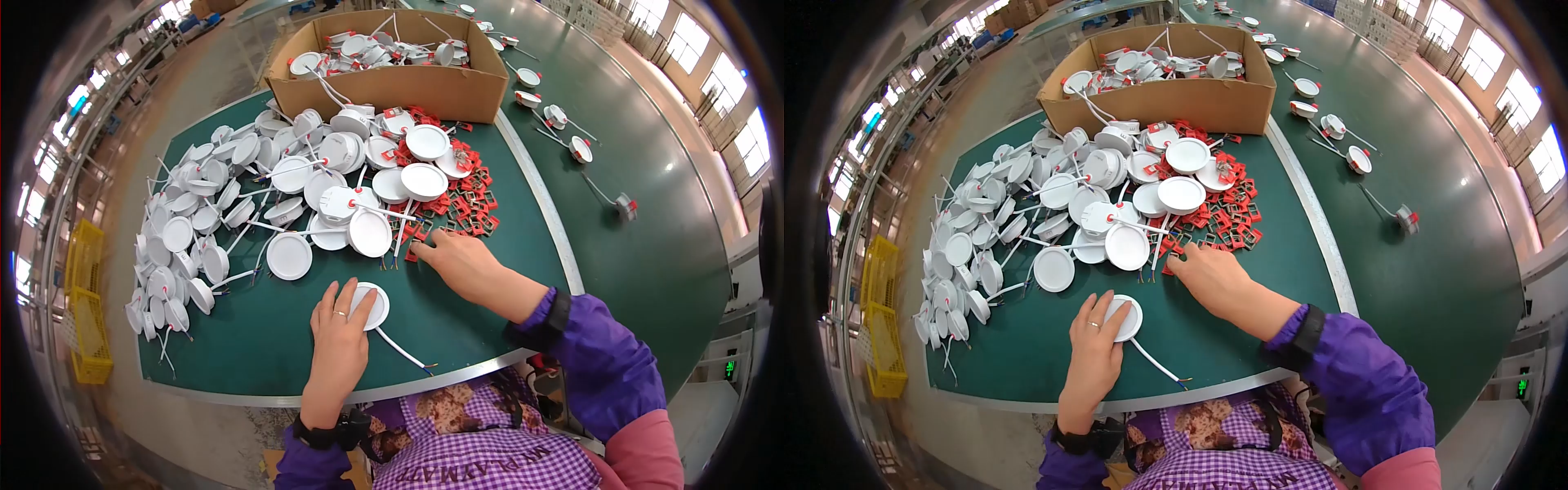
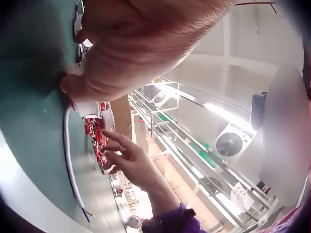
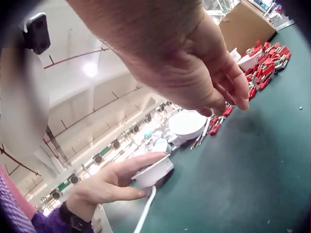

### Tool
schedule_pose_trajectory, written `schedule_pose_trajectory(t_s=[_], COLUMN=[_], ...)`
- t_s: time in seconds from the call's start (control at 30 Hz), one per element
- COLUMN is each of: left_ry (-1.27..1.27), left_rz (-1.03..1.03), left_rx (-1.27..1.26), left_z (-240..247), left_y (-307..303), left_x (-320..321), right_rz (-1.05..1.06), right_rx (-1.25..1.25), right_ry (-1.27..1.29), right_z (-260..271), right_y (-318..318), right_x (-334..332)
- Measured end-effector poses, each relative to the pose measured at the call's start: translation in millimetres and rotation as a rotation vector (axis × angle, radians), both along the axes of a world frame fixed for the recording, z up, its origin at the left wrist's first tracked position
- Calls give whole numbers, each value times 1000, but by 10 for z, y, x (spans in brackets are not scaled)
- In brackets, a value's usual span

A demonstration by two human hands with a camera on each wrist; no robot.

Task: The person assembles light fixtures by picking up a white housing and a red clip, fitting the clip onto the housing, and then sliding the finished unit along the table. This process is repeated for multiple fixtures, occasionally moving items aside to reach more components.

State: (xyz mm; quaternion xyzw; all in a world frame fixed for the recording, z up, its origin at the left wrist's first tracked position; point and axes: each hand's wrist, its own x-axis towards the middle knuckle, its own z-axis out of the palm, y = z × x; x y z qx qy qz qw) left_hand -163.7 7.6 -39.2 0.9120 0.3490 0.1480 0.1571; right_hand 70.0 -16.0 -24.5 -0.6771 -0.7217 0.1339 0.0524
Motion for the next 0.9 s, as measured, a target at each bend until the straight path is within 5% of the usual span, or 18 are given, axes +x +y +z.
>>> schedule_pose_trajectory(t_s=[0.23, 0.3, 0.37, 0.4, 0.43, 0.47, 0.57, 0.9], left_ry=[-309, -668, -900, -1003, -1102, -1098, -1104, -991], left_rz=[77, 268, 233, 261, 288, 285, 301, 202], left_rx=[-36, -647, -814, -991, -1170, -1235, -1413, -1298], left_z=[31, 107, 38, 33, 25, -29, -29, -2], left_y=[-11, -78, -126, -163, -199, -226, -286, -400], left_x=[21, 22, 77, 121, 165, 211, 364, 673], right_rz=[163, 169, -158, -154, -247, -340, -389, -328], right_rx=[183, 222, 183, 182, 138, 91, 88, 356], right_ry=[-179, -175, 147, 149, 468, 787, 877, 708], right_z=[-145, -143, -110, -60, 11, 75, 205, 184], right_y=[-50, -158, -263, -301, -346, -392, -536, -804], right_x=[52, 40, -11, -11, -8, -6, -43, -171])
